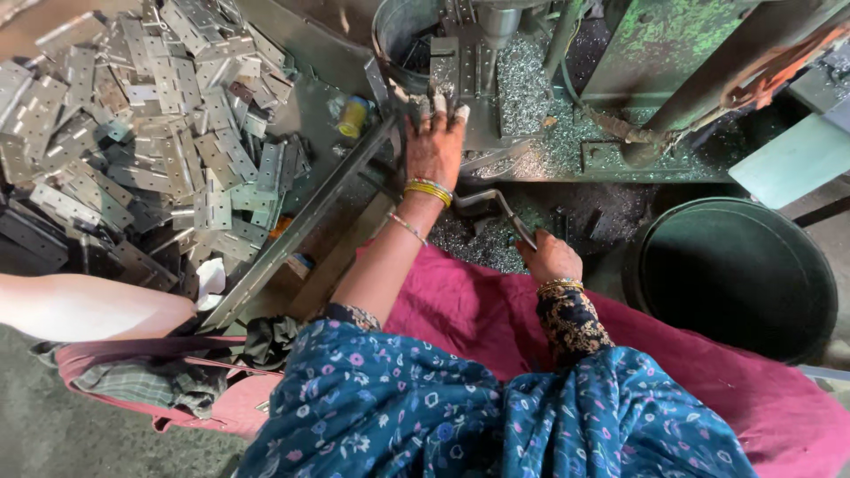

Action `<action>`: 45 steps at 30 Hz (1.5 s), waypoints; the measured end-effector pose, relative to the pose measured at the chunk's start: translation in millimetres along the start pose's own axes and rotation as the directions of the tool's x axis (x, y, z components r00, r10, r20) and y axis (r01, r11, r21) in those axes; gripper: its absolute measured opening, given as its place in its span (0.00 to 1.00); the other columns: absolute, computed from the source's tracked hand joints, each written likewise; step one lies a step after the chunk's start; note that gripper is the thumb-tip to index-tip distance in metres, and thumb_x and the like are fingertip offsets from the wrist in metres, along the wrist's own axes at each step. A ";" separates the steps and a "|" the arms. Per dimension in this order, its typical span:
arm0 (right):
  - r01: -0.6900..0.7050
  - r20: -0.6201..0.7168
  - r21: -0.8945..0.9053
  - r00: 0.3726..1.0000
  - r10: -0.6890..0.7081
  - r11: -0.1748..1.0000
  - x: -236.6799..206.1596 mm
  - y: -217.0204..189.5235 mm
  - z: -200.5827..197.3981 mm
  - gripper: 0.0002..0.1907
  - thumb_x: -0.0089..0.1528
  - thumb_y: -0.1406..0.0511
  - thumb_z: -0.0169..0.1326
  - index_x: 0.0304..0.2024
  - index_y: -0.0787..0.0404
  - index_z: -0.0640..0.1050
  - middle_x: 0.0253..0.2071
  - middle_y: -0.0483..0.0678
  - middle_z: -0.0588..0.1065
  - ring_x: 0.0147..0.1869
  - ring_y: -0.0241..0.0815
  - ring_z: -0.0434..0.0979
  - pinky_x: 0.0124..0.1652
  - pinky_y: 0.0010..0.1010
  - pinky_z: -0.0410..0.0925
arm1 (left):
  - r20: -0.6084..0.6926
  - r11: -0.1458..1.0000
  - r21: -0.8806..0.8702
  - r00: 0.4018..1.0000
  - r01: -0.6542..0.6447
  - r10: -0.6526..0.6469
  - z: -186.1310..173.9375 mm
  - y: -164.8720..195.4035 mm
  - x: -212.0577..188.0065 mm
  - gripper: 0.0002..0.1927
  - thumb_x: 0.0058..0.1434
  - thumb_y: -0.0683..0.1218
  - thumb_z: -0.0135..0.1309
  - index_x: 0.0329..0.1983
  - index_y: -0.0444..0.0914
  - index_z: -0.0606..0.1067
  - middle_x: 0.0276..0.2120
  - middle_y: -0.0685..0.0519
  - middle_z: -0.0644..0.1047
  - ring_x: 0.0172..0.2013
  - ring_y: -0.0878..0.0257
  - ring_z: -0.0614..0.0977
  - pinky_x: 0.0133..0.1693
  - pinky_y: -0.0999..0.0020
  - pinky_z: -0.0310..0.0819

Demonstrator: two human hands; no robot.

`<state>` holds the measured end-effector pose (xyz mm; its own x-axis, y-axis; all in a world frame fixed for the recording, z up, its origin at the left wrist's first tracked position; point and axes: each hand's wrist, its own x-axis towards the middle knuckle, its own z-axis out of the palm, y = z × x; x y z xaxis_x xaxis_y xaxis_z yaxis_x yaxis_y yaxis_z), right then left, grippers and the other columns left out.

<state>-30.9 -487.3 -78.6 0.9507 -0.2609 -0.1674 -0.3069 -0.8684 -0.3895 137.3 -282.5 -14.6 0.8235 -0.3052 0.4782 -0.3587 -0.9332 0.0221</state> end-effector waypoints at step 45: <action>0.022 0.022 -0.077 1.000 -0.021 0.997 23.6 0.2 -8.6 0.28 0.61 0.40 0.55 0.40 0.57 0.79 0.39 0.58 0.81 0.45 0.60 0.82 0.44 0.52 0.73 | 0.218 0.987 0.141 0.970 0.079 -0.108 43.6 28.2 72.4 0.22 0.69 0.47 0.40 0.61 0.36 0.75 0.72 0.48 0.64 0.72 0.50 0.60 0.72 0.40 0.28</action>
<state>-8.1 -497.2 -74.8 0.9557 -0.2337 -0.1790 -0.2814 -0.9038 -0.3224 206.0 -339.2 -17.6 0.9333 -0.2362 0.2704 -0.2273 -0.9717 -0.0642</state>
